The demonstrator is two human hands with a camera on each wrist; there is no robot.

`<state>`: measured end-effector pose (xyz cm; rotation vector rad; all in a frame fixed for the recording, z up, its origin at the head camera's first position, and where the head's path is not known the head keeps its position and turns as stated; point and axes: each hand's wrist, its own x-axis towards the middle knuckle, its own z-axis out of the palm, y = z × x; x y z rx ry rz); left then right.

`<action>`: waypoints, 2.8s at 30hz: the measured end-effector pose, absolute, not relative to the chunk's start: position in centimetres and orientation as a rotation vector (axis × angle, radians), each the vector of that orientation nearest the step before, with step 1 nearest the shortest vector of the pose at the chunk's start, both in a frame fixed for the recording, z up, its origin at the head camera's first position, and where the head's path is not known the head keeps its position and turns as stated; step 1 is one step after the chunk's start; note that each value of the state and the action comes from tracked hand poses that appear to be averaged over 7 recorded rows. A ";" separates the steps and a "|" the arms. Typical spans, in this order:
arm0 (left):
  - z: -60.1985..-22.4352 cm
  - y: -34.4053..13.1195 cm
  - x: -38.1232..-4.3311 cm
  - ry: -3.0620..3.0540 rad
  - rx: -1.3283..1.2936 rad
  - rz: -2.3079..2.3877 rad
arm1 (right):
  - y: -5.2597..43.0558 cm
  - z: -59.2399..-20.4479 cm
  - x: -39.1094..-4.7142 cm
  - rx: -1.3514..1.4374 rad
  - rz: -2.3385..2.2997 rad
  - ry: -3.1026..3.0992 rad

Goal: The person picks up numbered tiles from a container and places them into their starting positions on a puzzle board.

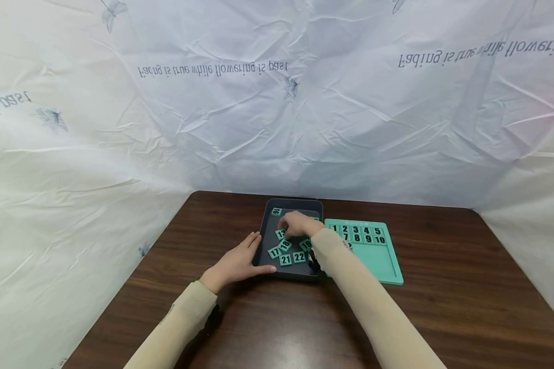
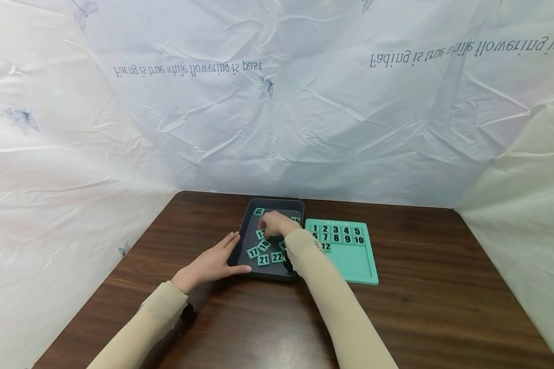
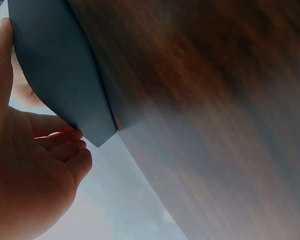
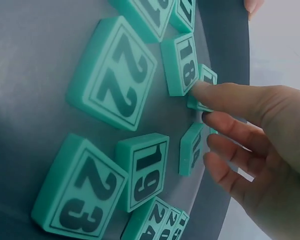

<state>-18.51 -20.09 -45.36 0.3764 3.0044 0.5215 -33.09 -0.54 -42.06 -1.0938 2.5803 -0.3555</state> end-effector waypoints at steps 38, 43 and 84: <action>-45.2 -19.8 -18.9 2.995 0.386 0.525 | 3.0 -40.4 -33.3 -1.102 -0.584 2.621; -45.1 -19.9 -18.9 2.996 0.366 0.534 | 5.1 -39.7 -33.3 -1.108 -0.645 2.639; -45.7 -19.9 -18.5 3.013 0.324 0.563 | 21.5 -41.6 -30.0 -0.945 -0.779 2.834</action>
